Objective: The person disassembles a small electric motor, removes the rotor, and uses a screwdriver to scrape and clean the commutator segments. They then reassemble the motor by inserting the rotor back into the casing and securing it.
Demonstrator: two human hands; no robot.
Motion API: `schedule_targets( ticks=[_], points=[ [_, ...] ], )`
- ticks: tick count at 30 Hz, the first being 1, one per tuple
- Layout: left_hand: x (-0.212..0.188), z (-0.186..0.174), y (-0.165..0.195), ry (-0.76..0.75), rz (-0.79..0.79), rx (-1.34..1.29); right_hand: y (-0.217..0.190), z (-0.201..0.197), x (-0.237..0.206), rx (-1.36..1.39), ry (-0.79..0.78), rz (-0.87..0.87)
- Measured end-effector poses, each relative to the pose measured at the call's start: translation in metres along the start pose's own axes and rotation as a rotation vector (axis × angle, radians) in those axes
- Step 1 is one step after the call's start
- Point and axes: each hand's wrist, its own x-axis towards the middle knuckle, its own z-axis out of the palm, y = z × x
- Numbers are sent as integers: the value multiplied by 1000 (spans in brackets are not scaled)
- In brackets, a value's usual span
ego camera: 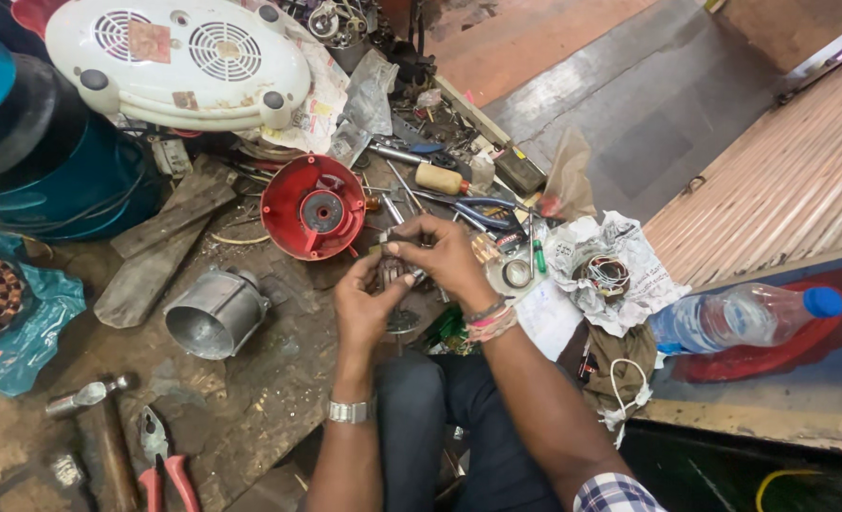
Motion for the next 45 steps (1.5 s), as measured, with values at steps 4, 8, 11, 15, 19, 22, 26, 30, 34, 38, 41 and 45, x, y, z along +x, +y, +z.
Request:
schedule_targets(
  ticks=[4,8,11,15,19,22,26,30,34,38,41,45],
  points=[
    [2,2,3,-1,-53,-106,-1,-1,0,-24,-2,-44],
    [-9,8,10,178,57,478,0,17,-6,-216,81,-134],
    [-11,7,11,190,176,595,6,19,-6,-216,83,-137],
    [2,-3,7,4,-5,114,19,0,3,24,4,7],
    [4,-14,7,-201,-149,-388,26,-14,8,248,13,188],
    [3,-15,11,-269,-199,-536,20,-17,7,188,55,129],
    [3,-13,18,-289,-206,-577,6,-20,1,185,63,113],
    [4,-13,19,-300,-211,-606,-4,-20,-3,160,42,54],
    [2,-12,20,-311,-227,-609,-8,-20,-4,169,-16,32],
    [0,-9,22,-303,-217,-515,-10,-20,-6,287,-27,79],
    [-1,-8,23,-312,-177,-491,-10,-20,-6,242,10,102],
    [0,-8,25,-266,-229,-547,-9,-20,-6,220,-42,-19]
  ],
)
